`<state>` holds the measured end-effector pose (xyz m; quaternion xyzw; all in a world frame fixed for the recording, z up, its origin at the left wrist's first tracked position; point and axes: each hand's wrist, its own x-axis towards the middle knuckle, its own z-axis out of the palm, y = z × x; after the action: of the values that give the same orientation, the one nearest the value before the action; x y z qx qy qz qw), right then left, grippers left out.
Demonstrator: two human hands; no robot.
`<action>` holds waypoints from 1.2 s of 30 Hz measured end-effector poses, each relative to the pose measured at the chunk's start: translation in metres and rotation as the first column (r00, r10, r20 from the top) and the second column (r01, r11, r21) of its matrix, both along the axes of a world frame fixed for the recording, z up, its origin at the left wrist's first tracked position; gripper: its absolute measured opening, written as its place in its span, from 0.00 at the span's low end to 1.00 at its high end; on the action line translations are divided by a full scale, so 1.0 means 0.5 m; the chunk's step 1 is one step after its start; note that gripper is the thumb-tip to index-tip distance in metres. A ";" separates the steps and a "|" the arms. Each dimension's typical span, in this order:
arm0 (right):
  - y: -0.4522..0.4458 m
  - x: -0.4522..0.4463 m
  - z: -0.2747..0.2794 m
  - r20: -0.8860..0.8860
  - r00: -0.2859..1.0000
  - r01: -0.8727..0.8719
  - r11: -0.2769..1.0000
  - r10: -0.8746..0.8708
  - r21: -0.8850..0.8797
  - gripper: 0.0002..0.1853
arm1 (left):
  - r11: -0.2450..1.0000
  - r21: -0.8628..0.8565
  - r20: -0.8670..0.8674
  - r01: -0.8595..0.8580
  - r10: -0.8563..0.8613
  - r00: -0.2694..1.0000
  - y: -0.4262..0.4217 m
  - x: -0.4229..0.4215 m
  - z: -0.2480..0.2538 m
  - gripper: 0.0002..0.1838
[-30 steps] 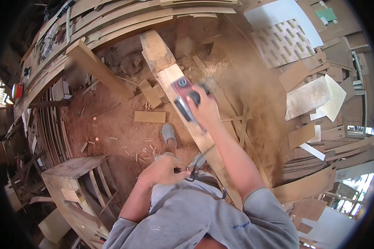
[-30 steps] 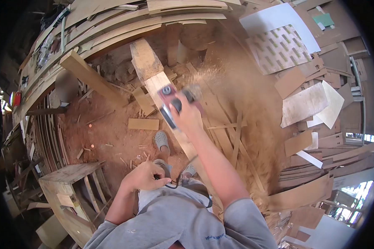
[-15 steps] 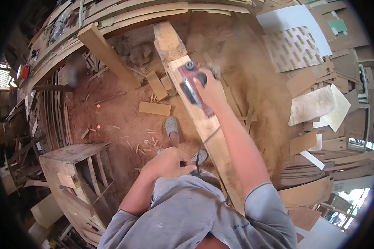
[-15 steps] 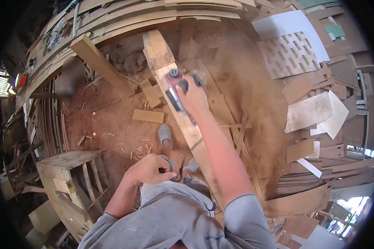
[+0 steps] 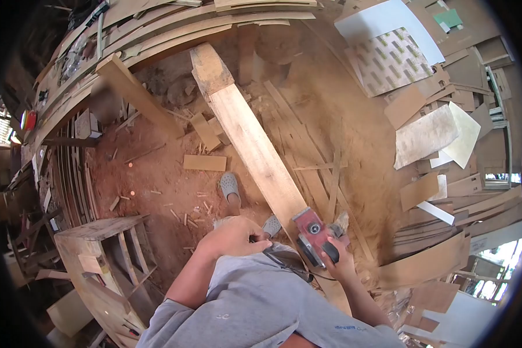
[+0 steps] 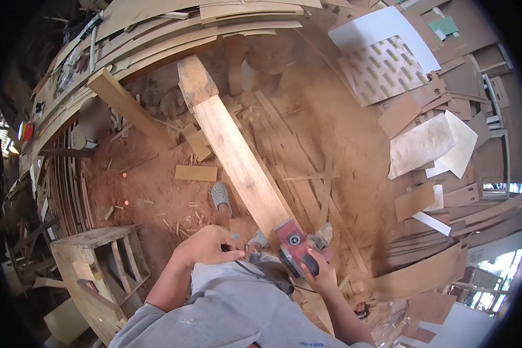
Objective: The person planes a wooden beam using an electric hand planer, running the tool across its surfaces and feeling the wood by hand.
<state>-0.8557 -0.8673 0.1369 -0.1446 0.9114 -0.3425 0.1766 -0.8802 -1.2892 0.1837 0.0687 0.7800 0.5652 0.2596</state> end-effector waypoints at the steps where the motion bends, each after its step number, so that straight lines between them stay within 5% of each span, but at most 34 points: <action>1: -0.005 -0.003 -0.001 0.004 1.000 -0.002 1.000 0.002 0.008 0.31 | 1.000 -0.008 0.027 0.016 -0.016 1.000 -0.001 -0.004 0.003 0.17; 19: -0.573 -0.460 -0.081 -0.167 0.985 -0.076 0.982 0.047 -0.171 0.26 | 0.994 0.041 0.024 -0.100 0.099 0.995 -0.198 -0.066 -0.048 0.18; 32: -0.854 -0.686 -0.139 -0.171 0.985 -0.055 0.994 0.037 -0.099 0.26 | 0.979 0.077 -0.001 -0.187 0.188 0.982 -0.251 -0.081 -0.078 0.20; 36: -0.934 -0.751 -0.150 -0.207 0.978 -0.060 0.990 0.032 -0.130 0.27 | 0.991 -0.065 0.040 -0.119 0.122 0.992 -0.223 -0.066 -0.089 0.18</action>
<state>-1.2311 -1.3342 0.0617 -0.2118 0.8957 -0.3828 0.0796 -0.9134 -1.4009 0.1394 0.0008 0.7942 0.5566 0.2440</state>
